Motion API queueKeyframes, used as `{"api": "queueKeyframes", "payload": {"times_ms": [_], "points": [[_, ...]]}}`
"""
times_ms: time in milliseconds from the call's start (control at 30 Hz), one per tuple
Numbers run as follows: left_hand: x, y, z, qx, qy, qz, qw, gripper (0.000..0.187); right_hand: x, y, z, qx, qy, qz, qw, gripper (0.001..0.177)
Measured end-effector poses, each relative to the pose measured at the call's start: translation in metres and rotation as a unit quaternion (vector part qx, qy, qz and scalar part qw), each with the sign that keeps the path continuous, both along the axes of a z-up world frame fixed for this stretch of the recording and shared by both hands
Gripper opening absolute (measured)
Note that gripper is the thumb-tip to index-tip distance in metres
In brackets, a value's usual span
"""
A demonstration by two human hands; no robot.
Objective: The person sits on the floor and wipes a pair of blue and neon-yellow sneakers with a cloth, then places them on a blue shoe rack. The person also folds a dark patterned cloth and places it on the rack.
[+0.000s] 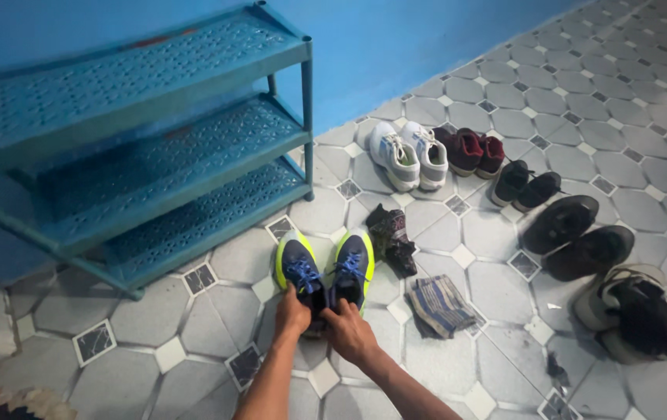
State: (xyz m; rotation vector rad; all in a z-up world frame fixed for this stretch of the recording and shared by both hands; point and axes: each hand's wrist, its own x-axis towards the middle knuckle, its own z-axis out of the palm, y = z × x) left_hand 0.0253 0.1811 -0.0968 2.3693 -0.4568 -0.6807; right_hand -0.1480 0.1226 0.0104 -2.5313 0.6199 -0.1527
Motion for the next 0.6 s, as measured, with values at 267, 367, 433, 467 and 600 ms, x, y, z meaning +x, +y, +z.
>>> {"api": "queueKeyframes", "payload": {"times_ms": [267,367,433,467,600], "points": [[-0.008,0.024,0.063,0.059,-0.016,-0.026,0.998,0.073,-0.025,0.006,0.029,0.094,-0.001,0.034,0.995,0.050],[-0.016,0.032,0.080,0.069,-0.015,-0.033,0.997,0.054,-0.034,0.005,0.024,0.116,-0.048,0.031,0.992,0.048],[-0.024,0.036,0.093,0.031,-0.078,-0.034,0.996,0.050,-0.034,-0.006,0.012,0.114,-0.089,-0.020,0.989,0.039],[-0.029,0.038,0.101,-0.007,-0.145,-0.033,0.989,0.053,-0.033,-0.015,0.004,0.104,-0.106,-0.064,0.987,0.032],[-0.038,0.040,0.134,-0.211,-0.421,-0.133,0.872,0.042,-0.048,-0.077,-0.030,-0.034,-0.142,-0.240,0.960,0.023]]}}
